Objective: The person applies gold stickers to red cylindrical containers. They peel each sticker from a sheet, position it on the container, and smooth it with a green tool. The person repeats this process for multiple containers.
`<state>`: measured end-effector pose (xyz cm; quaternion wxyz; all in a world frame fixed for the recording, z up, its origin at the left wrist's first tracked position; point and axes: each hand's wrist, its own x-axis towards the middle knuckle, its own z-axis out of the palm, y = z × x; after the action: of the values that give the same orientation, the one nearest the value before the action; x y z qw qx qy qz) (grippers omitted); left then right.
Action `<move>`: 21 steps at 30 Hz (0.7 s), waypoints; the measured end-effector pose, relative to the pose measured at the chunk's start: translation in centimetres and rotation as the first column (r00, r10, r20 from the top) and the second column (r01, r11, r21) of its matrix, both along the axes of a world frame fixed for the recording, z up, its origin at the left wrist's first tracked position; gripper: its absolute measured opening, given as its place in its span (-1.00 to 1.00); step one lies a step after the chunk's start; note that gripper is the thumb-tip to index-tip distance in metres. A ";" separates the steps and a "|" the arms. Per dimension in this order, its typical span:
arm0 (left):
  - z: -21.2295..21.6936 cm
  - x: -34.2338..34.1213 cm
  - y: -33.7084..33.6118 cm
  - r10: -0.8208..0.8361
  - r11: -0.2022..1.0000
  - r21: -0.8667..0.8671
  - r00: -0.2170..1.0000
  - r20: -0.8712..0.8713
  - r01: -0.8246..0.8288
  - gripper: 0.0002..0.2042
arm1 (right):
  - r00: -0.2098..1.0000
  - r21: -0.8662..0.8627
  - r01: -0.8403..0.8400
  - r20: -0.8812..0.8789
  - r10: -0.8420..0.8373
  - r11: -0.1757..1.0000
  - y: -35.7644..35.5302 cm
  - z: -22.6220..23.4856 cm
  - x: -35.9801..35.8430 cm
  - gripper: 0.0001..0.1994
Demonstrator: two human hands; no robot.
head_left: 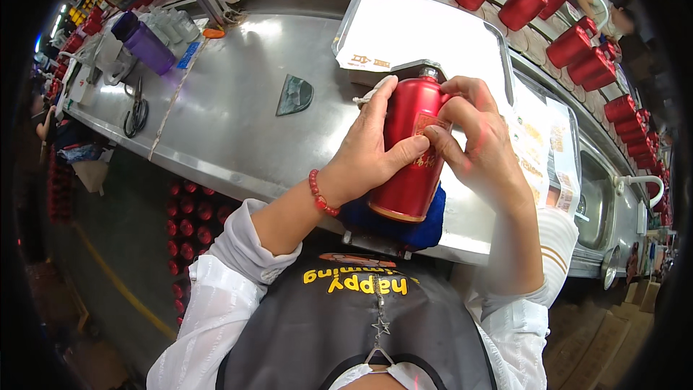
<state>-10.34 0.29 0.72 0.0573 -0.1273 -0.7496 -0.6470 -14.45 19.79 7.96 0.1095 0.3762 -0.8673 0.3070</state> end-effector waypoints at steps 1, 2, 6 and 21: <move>-0.5 -0.4 0.2 -0.007 1.000 0.013 1.000 0.002 0.007 -0.08 | 0.999 0.004 0.022 -0.037 -0.022 1.000 0.1 -0.2 -0.1 -0.85; -0.8 -0.4 0.0 -0.010 1.000 0.016 1.000 -0.004 0.010 -0.07 | 0.994 -0.069 0.102 -0.017 -0.104 0.992 0.4 -0.8 0.0 -0.80; -1.0 -0.3 0.2 -0.110 0.950 0.301 0.990 0.084 0.080 -0.11 | 0.975 -0.095 0.170 -0.132 -0.181 0.981 0.9 -1.8 2.3 -0.59; -1.9 -0.9 -0.1 -0.179 0.944 0.298 0.978 0.107 0.140 -0.16 | 0.992 -0.059 0.121 -0.038 -0.124 0.991 0.7 -3.7 3.9 -0.52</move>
<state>-11.21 0.15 -1.18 -0.0274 -0.1345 -0.6365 -0.7590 -10.52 20.54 4.29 0.1566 0.3252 -0.8773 0.3163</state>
